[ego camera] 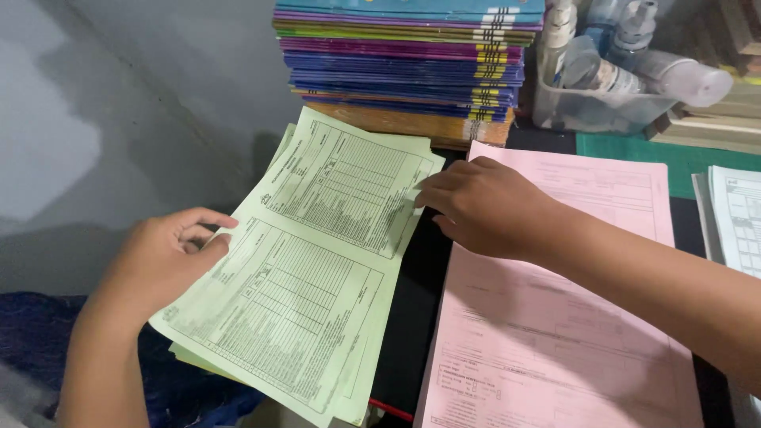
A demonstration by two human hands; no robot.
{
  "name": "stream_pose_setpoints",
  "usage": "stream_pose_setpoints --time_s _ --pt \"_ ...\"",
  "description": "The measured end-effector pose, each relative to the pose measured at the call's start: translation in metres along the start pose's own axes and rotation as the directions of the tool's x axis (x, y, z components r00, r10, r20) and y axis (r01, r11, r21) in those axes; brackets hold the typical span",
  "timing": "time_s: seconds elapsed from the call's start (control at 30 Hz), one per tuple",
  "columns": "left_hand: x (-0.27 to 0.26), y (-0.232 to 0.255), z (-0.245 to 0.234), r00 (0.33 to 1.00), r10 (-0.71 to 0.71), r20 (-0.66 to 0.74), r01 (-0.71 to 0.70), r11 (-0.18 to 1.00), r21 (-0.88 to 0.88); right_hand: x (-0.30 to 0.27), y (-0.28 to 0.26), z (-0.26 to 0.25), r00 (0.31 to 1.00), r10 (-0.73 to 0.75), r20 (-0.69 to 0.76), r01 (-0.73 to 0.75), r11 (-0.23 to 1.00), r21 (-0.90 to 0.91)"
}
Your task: Sorting and organizing various colored paper forms and checking them against a master list
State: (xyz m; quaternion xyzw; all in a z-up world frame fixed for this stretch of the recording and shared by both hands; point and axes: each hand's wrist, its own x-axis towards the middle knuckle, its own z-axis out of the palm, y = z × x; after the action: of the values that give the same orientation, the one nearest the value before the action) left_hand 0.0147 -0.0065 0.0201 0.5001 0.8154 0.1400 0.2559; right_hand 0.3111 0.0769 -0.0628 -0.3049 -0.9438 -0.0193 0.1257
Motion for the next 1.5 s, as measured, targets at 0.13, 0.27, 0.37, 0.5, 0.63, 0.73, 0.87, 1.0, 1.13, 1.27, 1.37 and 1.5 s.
stream_pose_setpoints --time_s 0.13,0.27,0.37,0.5,0.63,0.73,0.87,1.0,1.13,1.27,1.37,1.5 --pt "0.002 -0.007 0.000 1.000 -0.006 -0.015 0.006 1.000 -0.015 0.012 0.005 0.005 0.974 -0.130 -0.187 0.096 0.979 -0.183" --pt "0.011 -0.018 0.000 0.998 -0.061 0.030 0.060 0.998 0.037 0.018 0.015 0.015 0.973 -0.099 -0.209 0.069 0.987 -0.146" --pt "0.038 -0.051 0.009 0.976 0.217 0.034 -0.214 0.974 -0.080 0.020 0.018 0.013 0.992 -0.042 -0.121 0.033 0.997 -0.075" --pt "0.058 -0.069 0.032 0.920 0.367 0.141 -0.254 0.829 -0.497 0.020 0.017 0.014 0.995 0.038 -0.096 -0.044 0.998 -0.054" --pt "0.036 -0.055 0.041 0.848 0.516 0.122 -0.277 0.627 -0.728 0.019 0.012 0.013 0.991 0.088 -0.099 -0.099 0.988 -0.115" --pt "0.062 -0.072 0.049 0.817 0.562 0.130 -0.297 0.603 -0.740 0.019 0.013 0.013 0.993 0.067 -0.098 -0.076 0.993 -0.090" --pt "0.045 -0.063 0.050 0.805 0.580 0.130 -0.309 0.595 -0.742 0.021 0.012 0.011 0.995 0.058 -0.085 -0.061 0.997 -0.038" --pt "0.049 -0.064 0.053 0.779 0.614 0.128 -0.343 0.588 -0.732 0.019 0.004 0.002 0.995 0.082 -0.049 -0.081 0.996 0.020" --pt "0.046 -0.060 0.052 0.772 0.624 0.124 -0.346 0.575 -0.742 0.020 -0.001 -0.003 0.993 0.118 0.005 -0.118 0.992 0.050" --pt "0.055 -0.067 0.054 0.784 0.608 0.127 -0.305 0.554 -0.775 0.017 -0.008 -0.013 0.996 0.088 -0.024 -0.087 0.994 0.061" --pt "0.070 -0.077 0.057 0.793 0.602 0.094 -0.309 0.531 -0.789 0.013 -0.011 -0.016 0.995 0.095 -0.014 -0.094 0.995 0.033" --pt "0.072 -0.077 0.061 0.786 0.609 0.101 -0.259 0.474 -0.841 0.004 -0.017 -0.008 0.991 -0.016 0.133 0.004 0.996 0.091"
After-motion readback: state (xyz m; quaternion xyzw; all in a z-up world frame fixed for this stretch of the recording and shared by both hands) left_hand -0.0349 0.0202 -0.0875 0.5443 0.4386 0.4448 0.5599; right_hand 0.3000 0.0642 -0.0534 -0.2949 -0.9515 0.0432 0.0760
